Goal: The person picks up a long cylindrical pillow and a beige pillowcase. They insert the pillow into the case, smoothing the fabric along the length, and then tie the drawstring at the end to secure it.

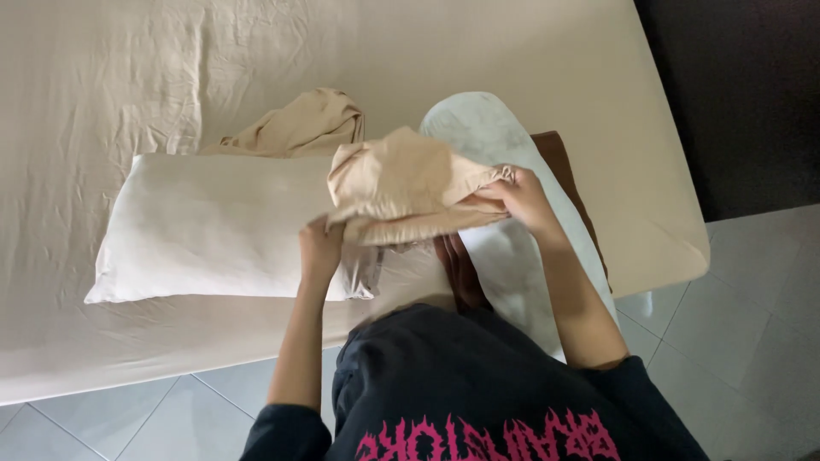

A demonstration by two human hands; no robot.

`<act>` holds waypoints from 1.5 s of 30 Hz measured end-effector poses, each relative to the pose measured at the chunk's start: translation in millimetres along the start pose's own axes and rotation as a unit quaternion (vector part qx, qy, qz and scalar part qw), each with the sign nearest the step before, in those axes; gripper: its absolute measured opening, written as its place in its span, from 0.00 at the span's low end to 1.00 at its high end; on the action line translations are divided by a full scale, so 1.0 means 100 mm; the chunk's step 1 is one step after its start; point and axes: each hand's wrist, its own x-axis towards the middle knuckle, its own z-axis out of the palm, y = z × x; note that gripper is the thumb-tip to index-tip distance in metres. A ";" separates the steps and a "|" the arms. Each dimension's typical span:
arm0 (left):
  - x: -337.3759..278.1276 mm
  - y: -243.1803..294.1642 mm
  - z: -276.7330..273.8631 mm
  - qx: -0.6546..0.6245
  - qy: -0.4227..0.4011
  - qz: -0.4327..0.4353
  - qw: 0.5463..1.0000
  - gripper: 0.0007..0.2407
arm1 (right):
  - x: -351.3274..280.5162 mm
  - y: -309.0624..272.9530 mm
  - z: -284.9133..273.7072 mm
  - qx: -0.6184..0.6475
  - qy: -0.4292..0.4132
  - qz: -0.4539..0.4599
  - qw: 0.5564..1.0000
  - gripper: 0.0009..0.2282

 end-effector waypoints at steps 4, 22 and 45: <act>-0.34 -1.28 0.28 0.256 -0.158 -0.225 0.927 0.16 | 0.08 0.57 0.24 -0.009 -0.013 0.082 0.997 0.07; 0.40 0.23 1.02 0.025 -0.110 -0.149 0.982 0.06 | 0.26 0.28 -0.09 -0.076 -0.057 0.044 0.994 0.14; 0.95 -0.50 1.24 -0.257 -0.044 -0.379 0.888 0.12 | 0.83 1.73 -0.26 -0.072 -0.061 0.105 0.990 0.20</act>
